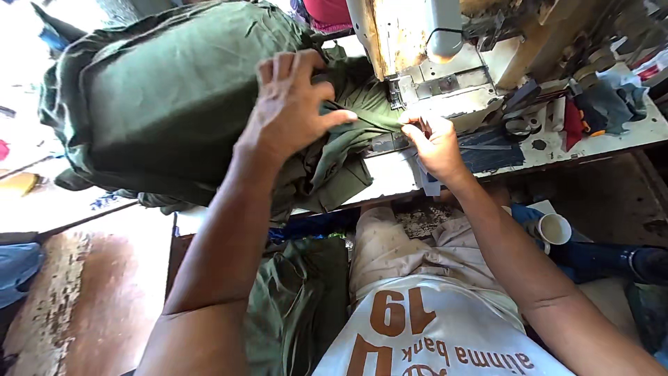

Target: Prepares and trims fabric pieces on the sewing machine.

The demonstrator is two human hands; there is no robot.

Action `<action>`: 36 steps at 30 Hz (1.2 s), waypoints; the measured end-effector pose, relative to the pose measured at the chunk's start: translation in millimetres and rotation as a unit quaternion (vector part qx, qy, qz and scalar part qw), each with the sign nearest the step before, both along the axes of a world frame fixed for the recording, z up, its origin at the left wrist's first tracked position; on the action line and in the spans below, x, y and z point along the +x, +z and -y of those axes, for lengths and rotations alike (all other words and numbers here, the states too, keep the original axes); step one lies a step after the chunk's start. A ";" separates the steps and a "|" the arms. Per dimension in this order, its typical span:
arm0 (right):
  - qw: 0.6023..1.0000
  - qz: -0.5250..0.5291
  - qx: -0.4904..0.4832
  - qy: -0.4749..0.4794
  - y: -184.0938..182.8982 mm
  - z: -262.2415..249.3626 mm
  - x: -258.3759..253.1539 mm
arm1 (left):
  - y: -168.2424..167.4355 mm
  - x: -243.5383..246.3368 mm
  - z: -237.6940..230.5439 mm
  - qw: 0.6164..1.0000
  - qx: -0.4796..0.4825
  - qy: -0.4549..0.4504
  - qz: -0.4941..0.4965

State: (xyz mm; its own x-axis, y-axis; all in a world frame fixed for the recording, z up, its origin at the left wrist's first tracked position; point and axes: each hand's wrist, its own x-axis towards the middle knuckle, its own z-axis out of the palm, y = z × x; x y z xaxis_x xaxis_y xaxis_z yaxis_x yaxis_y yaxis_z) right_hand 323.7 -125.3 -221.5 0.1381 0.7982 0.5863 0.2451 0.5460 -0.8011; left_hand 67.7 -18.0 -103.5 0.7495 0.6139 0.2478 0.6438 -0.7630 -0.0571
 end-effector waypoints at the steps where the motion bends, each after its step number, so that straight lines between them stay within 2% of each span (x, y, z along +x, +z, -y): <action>1: 1.000 0.012 -0.005 0.001 2.0 -0.2 1.2 | 10.2 -10.5 -3.5 1.000 0.003 0.011 -0.006; 3: 0.999 0.049 -0.020 0.002 8.7 1.4 4.3 | 29.1 -23.4 1.7 1.000 0.000 -0.014 0.017; 6: 0.986 0.148 -0.056 0.053 29.9 18.4 11.4 | 41.9 -20.1 42.9 0.984 -0.042 -0.139 0.104; 9: 0.969 0.196 -0.053 0.140 40.6 53.9 13.5 | 19.9 -2.4 91.1 0.943 -0.127 -0.259 0.169; 12: 0.969 0.185 -0.043 0.160 27.5 88.5 12.3 | -18.4 16.1 118.1 0.927 -0.180 -0.289 0.157; 14: 0.974 0.178 -0.063 0.129 10.9 102.1 11.6 | -41.7 26.9 122.9 0.934 -0.169 -0.272 0.158; 18: 0.983 0.149 -0.079 0.073 -8.0 115.3 8.9 | -89.5 40.6 114.6 0.977 -0.003 -0.177 0.117; 22: 0.985 0.147 -0.077 0.045 -8.5 120.1 4.0 | -120.3 40.0 95.7 0.981 0.101 -0.113 0.123; 29: 0.991 0.083 -0.100 0.031 -4.6 127.9 2.5 | -69.6 34.6 111.1 0.993 0.037 -0.111 0.026; 36: 0.989 0.047 -0.138 0.000 -5.2 102.7 2.5 | -61.8 42.1 88.5 0.993 0.054 -0.096 0.027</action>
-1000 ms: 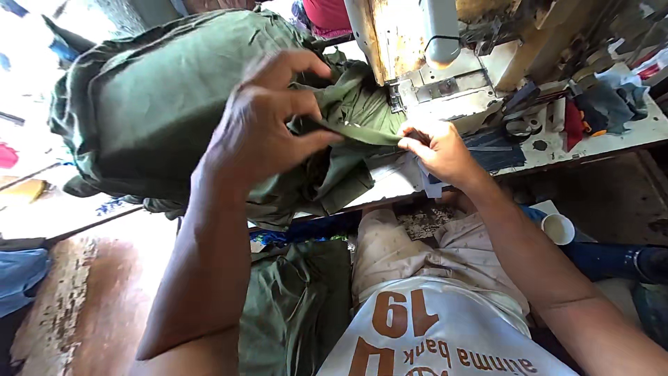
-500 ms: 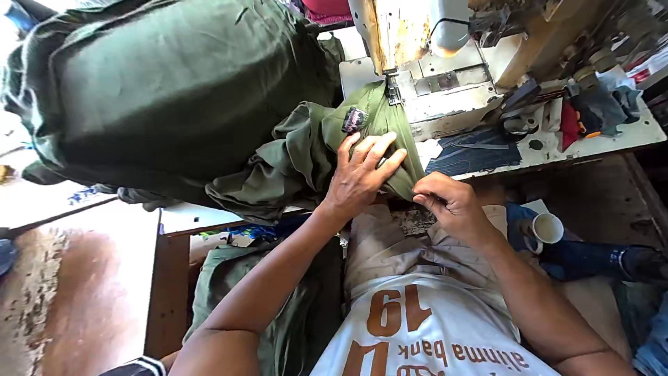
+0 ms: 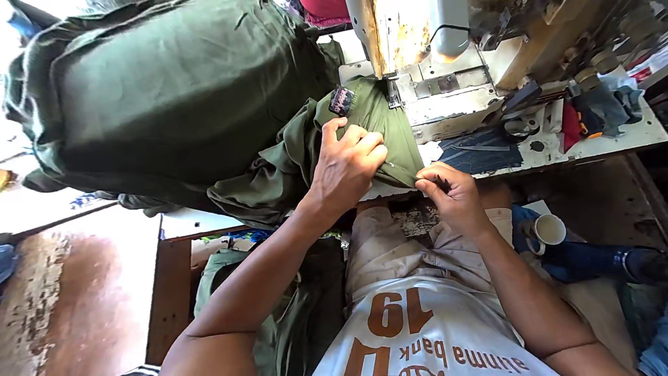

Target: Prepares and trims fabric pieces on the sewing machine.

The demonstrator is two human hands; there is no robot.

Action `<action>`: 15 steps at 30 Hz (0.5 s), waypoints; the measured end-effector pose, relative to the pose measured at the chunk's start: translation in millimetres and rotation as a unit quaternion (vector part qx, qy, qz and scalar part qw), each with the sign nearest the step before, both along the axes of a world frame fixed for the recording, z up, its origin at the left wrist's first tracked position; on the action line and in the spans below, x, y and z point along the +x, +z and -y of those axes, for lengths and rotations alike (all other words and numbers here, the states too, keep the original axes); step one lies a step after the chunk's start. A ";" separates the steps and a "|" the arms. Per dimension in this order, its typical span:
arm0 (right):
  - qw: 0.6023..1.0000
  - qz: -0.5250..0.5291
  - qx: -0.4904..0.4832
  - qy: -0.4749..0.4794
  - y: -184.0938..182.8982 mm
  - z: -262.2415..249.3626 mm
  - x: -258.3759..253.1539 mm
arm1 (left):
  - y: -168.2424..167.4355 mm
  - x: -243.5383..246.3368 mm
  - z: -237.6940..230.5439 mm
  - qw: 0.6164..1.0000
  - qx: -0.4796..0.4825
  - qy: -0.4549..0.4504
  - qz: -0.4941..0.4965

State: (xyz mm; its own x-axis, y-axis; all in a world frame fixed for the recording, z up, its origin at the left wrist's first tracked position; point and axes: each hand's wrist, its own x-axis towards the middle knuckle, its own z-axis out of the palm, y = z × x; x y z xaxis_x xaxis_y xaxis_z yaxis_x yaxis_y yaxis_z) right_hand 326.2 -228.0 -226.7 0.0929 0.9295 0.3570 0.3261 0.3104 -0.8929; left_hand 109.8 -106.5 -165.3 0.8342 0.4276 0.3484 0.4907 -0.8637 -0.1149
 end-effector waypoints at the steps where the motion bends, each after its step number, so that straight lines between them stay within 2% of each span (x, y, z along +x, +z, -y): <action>1: 1.000 -0.002 0.001 -0.003 0.7 -4.8 0.0 | 1.4 0.7 -4.8 1.000 0.006 0.001 0.003; 7: 1.000 -0.002 0.001 -0.028 5.7 -34.1 -5.0 | 11.6 2.8 -41.4 0.999 0.034 -0.005 0.003; 10: 0.998 -0.041 0.035 -0.028 2.1 -58.8 -8.6 | 12.0 2.6 -60.5 0.999 0.038 -0.004 0.011; 15: 0.996 -0.037 0.079 -0.023 8.2 -77.5 -10.5 | 18.5 -0.1 -69.3 0.999 0.016 -0.035 0.022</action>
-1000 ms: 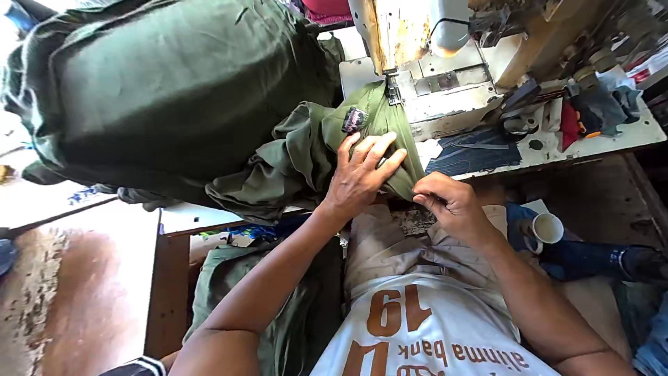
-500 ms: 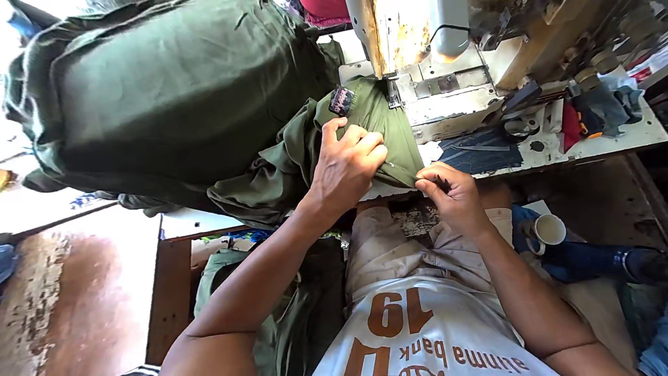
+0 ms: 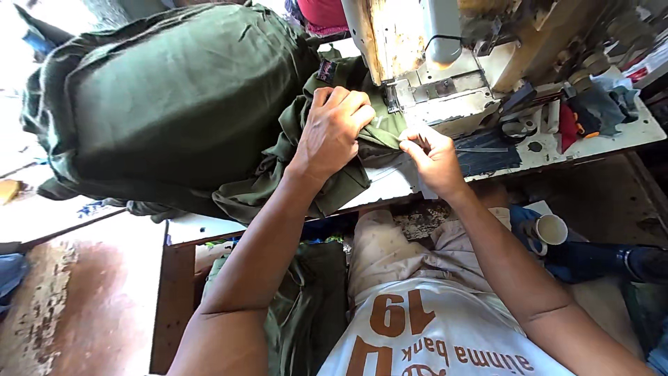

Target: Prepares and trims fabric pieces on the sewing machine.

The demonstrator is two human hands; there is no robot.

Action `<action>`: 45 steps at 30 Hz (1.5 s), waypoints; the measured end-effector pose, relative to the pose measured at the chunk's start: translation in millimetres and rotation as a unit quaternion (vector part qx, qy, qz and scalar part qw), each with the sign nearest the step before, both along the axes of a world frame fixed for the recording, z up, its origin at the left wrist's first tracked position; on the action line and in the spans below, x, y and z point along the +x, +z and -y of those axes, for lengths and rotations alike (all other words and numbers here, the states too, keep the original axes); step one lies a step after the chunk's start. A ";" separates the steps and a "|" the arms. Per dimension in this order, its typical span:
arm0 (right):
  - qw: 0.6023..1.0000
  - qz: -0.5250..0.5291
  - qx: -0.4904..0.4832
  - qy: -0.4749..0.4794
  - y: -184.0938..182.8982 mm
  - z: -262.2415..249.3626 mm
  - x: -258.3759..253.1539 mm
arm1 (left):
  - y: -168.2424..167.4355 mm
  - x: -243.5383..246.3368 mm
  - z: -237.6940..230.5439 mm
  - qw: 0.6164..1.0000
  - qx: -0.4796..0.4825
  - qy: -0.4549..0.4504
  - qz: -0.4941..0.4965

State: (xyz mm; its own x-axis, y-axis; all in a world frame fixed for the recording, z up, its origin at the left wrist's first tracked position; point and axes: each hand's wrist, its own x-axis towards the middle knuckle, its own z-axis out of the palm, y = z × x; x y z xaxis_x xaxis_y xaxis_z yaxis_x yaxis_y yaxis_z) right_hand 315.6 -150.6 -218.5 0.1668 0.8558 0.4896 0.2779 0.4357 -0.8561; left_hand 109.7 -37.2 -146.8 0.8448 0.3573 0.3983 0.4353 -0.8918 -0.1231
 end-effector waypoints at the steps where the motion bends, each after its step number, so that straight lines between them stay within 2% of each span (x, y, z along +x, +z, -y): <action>1: 1.000 0.002 0.008 0.000 0.7 -2.0 0.2 | 5.5 -1.9 1.9 1.000 -0.013 -0.009 -0.006; 3: 1.000 0.001 0.024 0.000 0.0 -6.5 0.6 | 18.1 -8.7 5.8 0.999 -0.036 0.008 -0.032; 7: 0.998 -0.003 0.056 0.006 -4.5 -13.9 1.9 | 42.5 -35.1 -0.6 0.984 -0.087 0.123 -0.096; 9: 0.998 -0.002 0.060 0.014 -4.7 -14.1 3.1 | 50.8 -49.2 -5.5 0.978 -0.106 0.137 -0.117; 12: 0.998 0.036 0.046 0.022 -0.5 -13.1 8.3 | 62.0 -55.0 4.0 0.985 -0.120 0.055 -0.107; 16: 0.986 0.154 0.011 0.067 15.7 1.0 17.5 | 66.8 -44.6 44.4 0.989 -0.126 -0.059 -0.054; 19: 0.972 0.186 0.020 0.142 25.6 25.0 19.8 | 52.7 -35.1 70.6 0.980 -0.165 -0.111 -0.013; 23: 0.969 0.189 0.030 0.155 18.0 56.6 17.3 | 20.7 -18.7 88.4 0.966 -0.195 -0.164 0.038; 25: 0.976 0.172 0.023 0.133 7.3 64.8 17.7 | -0.8 -8.9 92.0 0.969 -0.169 -0.159 0.083; 28: 0.985 0.137 0.009 0.102 -3.0 71.5 17.4 | -38.1 2.0 86.1 0.995 -0.053 -0.063 0.059; 30: 0.989 0.120 0.002 0.088 -6.8 74.7 15.6 | -61.6 5.2 73.4 0.999 0.010 -0.011 0.049; 32: 0.991 0.113 0.000 0.077 -7.9 77.4 13.2 | -74.2 5.4 64.3 0.995 0.054 0.029 0.084; 34: 0.993 0.101 0.000 0.066 -8.0 78.4 11.4 | -69.9 4.3 61.4 0.992 0.062 0.046 0.099; 39: 0.996 0.076 -0.014 0.046 -9.8 73.3 11.8 | -43.9 6.1 64.9 0.995 0.045 0.060 0.066; 45: 0.998 0.035 -0.051 0.022 -5.1 48.6 11.5 | -25.5 12.2 42.7 0.993 0.068 0.073 0.062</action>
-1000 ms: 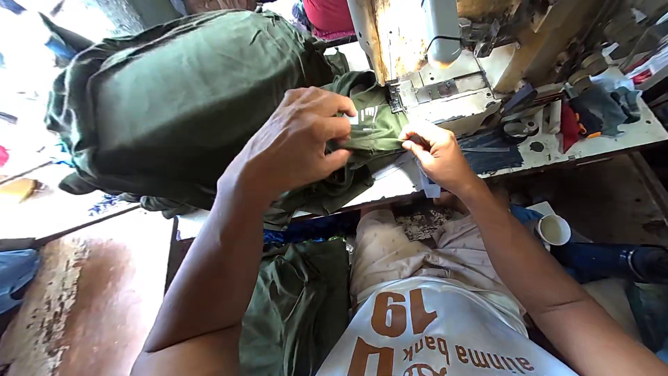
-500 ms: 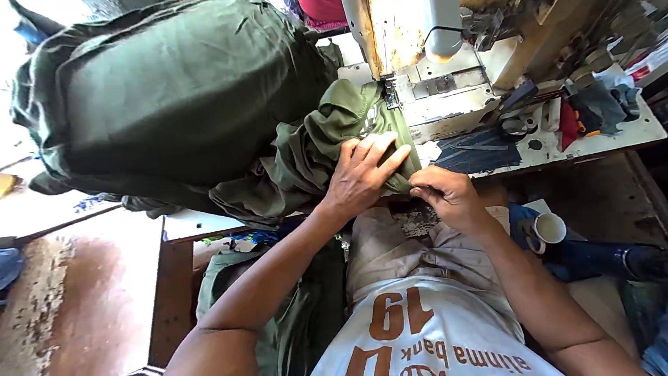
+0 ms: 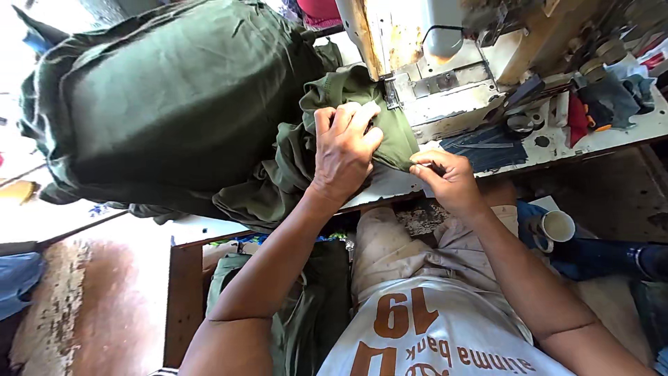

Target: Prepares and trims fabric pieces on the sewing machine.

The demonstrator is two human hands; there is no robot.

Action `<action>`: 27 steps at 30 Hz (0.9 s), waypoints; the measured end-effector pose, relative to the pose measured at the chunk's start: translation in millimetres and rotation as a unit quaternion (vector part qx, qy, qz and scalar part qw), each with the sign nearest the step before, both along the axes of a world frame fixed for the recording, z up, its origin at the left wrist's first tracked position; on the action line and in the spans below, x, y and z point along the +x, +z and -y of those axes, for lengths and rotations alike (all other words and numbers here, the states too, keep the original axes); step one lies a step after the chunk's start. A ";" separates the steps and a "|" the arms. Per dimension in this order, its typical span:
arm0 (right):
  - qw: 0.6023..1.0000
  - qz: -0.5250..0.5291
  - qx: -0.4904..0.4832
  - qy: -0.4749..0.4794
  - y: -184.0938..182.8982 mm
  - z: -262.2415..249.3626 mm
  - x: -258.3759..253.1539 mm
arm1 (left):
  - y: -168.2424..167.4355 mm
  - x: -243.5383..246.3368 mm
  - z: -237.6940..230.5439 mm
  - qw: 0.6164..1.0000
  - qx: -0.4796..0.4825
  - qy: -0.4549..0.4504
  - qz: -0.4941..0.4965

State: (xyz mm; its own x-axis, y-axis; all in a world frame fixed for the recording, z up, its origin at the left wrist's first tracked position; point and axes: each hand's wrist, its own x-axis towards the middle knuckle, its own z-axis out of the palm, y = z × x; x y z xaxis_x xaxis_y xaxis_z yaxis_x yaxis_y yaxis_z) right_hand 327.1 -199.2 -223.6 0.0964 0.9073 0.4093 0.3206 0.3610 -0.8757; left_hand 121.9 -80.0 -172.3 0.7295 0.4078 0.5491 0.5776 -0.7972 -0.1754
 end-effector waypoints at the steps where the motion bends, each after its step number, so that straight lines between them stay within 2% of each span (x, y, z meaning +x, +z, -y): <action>1: 1.000 -0.009 -0.002 -0.003 -0.2 -6.7 0.1 | 1.7 0.7 -5.8 1.000 -0.001 -0.002 -0.002; 7: 0.997 -0.080 0.015 0.013 6.3 -43.5 -2.7 | 26.0 -10.4 -33.5 0.998 -0.050 -0.032 -0.021; 12: 0.993 -0.093 0.061 0.032 6.0 -61.7 -4.0 | 72.6 -39.4 -30.0 0.986 -0.127 0.038 -0.105; 15: 0.990 -0.098 0.086 0.050 4.7 -68.6 -3.3 | 85.8 -48.9 -16.4 0.984 -0.141 -0.036 -0.103; 19: 0.996 0.008 0.032 0.088 16.5 -45.2 7.1 | 70.1 -38.6 16.6 0.964 -0.199 -0.168 -0.051; 23: 0.991 0.093 0.030 0.091 15.1 -9.1 7.4 | 27.2 -28.2 23.6 0.943 -0.212 -0.255 0.014; 25: 0.992 0.093 0.036 0.080 10.7 1.2 8.5 | 10.8 -24.5 23.3 0.959 -0.151 -0.239 0.029; 27: 0.993 0.077 0.051 0.074 8.3 6.2 9.1 | 2.0 -22.6 19.7 0.983 -0.090 -0.159 -0.016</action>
State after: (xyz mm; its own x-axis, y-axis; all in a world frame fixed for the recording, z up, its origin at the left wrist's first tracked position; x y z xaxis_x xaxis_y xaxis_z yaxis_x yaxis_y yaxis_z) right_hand 336.2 -205.4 -215.3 -0.1051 0.8595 0.5002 0.3845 0.4990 -0.7766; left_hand 99.3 -99.6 -170.3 0.8517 0.2437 0.4639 0.2897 -0.9567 -0.0294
